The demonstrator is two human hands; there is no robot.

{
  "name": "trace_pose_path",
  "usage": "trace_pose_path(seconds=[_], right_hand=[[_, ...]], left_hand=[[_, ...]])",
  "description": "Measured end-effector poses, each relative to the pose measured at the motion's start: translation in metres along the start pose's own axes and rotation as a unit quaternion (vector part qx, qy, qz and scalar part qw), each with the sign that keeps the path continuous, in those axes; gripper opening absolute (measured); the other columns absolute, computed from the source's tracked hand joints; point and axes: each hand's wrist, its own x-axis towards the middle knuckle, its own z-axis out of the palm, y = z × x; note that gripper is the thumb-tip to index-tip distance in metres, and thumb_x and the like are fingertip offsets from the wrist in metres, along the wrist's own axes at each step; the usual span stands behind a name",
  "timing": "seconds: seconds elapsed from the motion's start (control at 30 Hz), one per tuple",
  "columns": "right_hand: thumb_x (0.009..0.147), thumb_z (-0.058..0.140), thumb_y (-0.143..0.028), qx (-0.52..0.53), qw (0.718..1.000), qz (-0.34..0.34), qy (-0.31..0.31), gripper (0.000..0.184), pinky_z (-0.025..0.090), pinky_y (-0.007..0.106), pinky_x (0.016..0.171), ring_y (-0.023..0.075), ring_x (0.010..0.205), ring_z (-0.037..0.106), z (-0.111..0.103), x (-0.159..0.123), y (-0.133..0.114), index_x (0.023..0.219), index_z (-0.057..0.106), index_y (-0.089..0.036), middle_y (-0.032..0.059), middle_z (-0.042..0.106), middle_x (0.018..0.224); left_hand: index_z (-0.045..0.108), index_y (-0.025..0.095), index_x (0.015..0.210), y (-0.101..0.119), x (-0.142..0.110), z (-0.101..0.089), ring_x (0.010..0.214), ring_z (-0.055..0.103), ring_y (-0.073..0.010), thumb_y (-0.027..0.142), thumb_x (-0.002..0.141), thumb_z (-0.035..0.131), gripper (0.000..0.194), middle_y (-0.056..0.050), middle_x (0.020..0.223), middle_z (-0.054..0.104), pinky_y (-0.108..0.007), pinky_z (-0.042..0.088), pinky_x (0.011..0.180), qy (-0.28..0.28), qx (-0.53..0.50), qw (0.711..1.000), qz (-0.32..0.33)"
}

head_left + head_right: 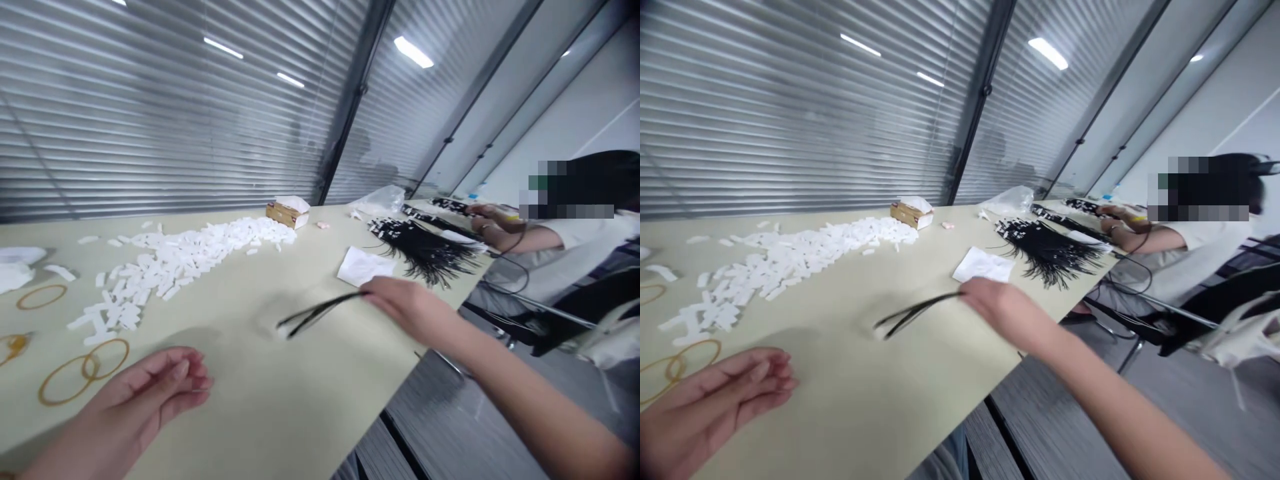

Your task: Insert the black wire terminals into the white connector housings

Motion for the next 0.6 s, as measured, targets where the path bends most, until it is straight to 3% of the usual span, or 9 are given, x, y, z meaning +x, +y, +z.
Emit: trace_pose_path(seconds=[0.1,0.17,0.27,0.33,0.43,0.6], right_hand=[[0.092,0.024,-0.041,-0.085,0.988,0.090,0.097,0.046,0.044,0.030,0.064,0.0189,0.069,0.061,-0.015,-0.006,0.062,0.089,0.058,-0.011,0.0120,0.064,0.079],[0.091,0.020,-0.046,-0.134,0.973,0.134,0.134,0.053,0.043,0.033,0.066,0.0204,0.073,0.060,-0.022,-0.006,0.098,0.091,0.059,-0.010,0.0122,0.062,0.079],[0.091,0.036,-0.041,-0.184,0.950,0.183,0.173,0.037,0.046,0.035,0.074,0.0183,0.081,0.060,-0.020,-0.007,0.128,0.101,0.056,-0.011,0.0080,0.062,0.087],[0.087,0.048,-0.038,-0.204,0.937,0.203,0.197,0.032,0.047,0.038,0.078,0.0176,0.087,0.059,-0.008,-0.012,0.132,0.106,0.054,-0.014,0.0060,0.060,0.095],[0.087,0.049,-0.037,-0.213,0.927,0.210,0.227,0.030,0.048,0.040,0.079,0.0186,0.092,0.057,0.015,-0.022,0.125,0.106,0.054,-0.014,0.0070,0.058,0.102],[0.087,0.050,-0.034,-0.138,0.947,0.124,0.263,0.023,0.048,0.036,0.074,0.0172,0.086,0.057,0.033,-0.029,0.092,0.099,0.055,-0.014,0.0055,0.057,0.094]], left_hand=[[0.067,0.017,0.073,0.002,-0.002,0.000,0.079,0.064,-0.0180,0.018,0.073,0.066,0.001,-0.003,0.077,0.068,-0.026,0.055,0.073,-0.054,0.007,0.998,0.006],[0.067,0.016,0.066,0.003,-0.002,-0.001,0.071,0.062,-0.0166,0.024,0.072,0.068,0.010,-0.003,0.069,0.066,-0.023,0.054,0.067,-0.080,0.009,0.997,0.010],[0.066,0.017,0.062,0.003,-0.001,-0.001,0.066,0.060,-0.0154,0.035,0.066,0.073,0.020,-0.002,0.065,0.065,-0.021,0.052,0.062,-0.099,-0.007,0.995,0.006],[0.066,0.017,0.060,0.004,-0.001,0.000,0.066,0.059,-0.0152,0.040,0.062,0.075,0.025,-0.002,0.064,0.064,-0.021,0.050,0.062,-0.117,-0.012,0.993,0.005],[0.065,0.015,0.056,0.006,-0.004,0.002,0.064,0.056,-0.0145,0.043,0.059,0.076,0.030,-0.002,0.060,0.062,-0.022,0.047,0.061,-0.150,0.016,0.988,0.022],[0.066,0.014,0.057,0.012,-0.016,0.004,0.062,0.054,-0.0116,0.040,0.067,0.071,0.028,-0.002,0.060,0.061,-0.021,0.042,0.063,-0.201,0.073,0.975,0.052]])
